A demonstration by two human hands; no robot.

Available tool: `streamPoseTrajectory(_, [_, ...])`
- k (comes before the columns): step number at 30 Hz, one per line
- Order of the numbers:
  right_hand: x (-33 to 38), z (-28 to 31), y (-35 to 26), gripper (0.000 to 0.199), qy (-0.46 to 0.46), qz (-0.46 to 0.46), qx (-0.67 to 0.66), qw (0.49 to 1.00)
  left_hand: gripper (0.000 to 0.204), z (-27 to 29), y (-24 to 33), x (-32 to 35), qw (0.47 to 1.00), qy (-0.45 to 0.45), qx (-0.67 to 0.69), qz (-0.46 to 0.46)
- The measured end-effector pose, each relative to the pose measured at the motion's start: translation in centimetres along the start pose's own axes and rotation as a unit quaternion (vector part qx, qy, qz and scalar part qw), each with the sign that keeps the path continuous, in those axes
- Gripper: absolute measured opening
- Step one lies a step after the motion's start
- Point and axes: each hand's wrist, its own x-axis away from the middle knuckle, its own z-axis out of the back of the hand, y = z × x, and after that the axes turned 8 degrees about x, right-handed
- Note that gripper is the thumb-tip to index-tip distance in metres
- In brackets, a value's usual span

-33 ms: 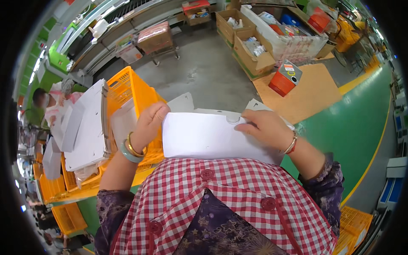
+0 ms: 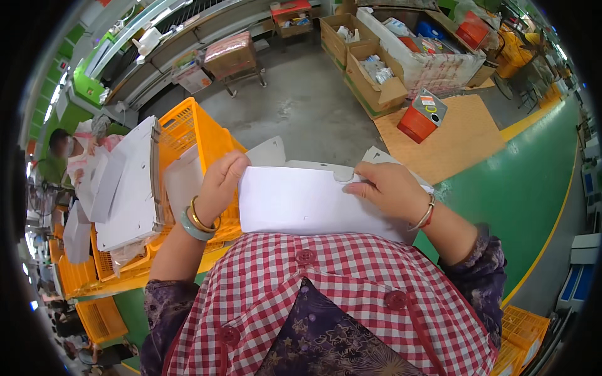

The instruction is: The person assembles white cardboard boxes by folding flaps and tucking tabs into slots. They repeatedly pick flat box blanks from a yellow crate, fold the sides into shape, and place the finished boxes into a stack or another crate.

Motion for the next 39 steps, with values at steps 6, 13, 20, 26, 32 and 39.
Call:
streamPoseTrajectory(6, [-1.3,-0.9,0.0,0.034,-0.017,0.023,-0.04,0.999,0.023,-0.6,-1.5,1.6,0.982,0.036,0.16,0.088])
streamPoseTrajectory(13, [-3.4,-0.4,-0.4,0.03,-0.092,0.055,-0.036,0.994,0.014,-4.4,5.3,-0.6,0.951,-0.049,-0.266,-0.148])
streamPoseTrajectory(20, [-3.7,-0.9,-0.7,0.027,-0.109,0.092,-0.042,0.989,0.019,-4.2,4.9,-1.6,0.978,-0.144,-0.153,-0.013])
streamPoseTrajectory(26, [-5.3,1.2,-1.8,0.027,-0.135,0.13,-0.01,0.982,0.019,-2.8,5.5,-3.3,0.978,-0.178,-0.108,-0.002])
streamPoseTrajectory(32, [-5.7,0.8,-2.5,0.027,-0.168,0.105,-0.009,0.98,0.022,-2.6,3.9,-2.7,0.967,-0.231,-0.105,0.031])
streamPoseTrajectory(39, [-6.0,2.7,-3.3,0.02,-0.128,0.046,-0.028,0.99,0.02,-5.9,3.7,-6.8,0.954,-0.275,-0.113,-0.034])
